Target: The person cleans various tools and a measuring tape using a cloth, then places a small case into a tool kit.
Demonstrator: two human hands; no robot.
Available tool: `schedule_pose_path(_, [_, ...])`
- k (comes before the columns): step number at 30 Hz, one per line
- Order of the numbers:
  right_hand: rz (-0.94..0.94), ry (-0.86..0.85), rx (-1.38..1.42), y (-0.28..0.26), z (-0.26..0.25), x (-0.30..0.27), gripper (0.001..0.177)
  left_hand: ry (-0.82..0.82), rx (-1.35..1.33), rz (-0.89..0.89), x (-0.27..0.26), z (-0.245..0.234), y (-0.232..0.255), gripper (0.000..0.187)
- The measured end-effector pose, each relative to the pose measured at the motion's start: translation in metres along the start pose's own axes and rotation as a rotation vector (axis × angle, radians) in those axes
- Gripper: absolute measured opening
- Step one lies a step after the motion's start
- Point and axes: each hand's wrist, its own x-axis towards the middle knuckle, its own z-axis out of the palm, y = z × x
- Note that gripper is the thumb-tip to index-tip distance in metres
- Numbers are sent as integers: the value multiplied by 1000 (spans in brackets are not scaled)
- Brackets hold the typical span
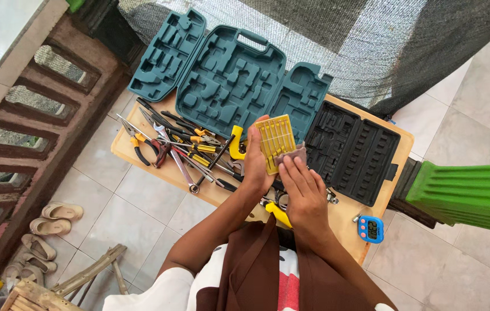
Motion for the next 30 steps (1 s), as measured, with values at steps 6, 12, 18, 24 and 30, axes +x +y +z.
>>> schedule_pose_path(6, [-124,-24,33,1,-3,0,50,44,72,-111,-1,-5,-4,51])
schedule_pose_path(12, [-29,-17,-38,16,12,32,48,-35,36,56,-15,-11,-44,45])
schedule_pose_path(18, [-1,-18,57,21,27,34,52,59,22,102,-15,-22,-42,44])
schedule_pose_path(24, [290,206,601,21,39,17,54,326,44,167,3,-30,-46,39])
schedule_pose_path(30, [396,451,720,33,44,8,36,83,334,376,11,-30,-56,33])
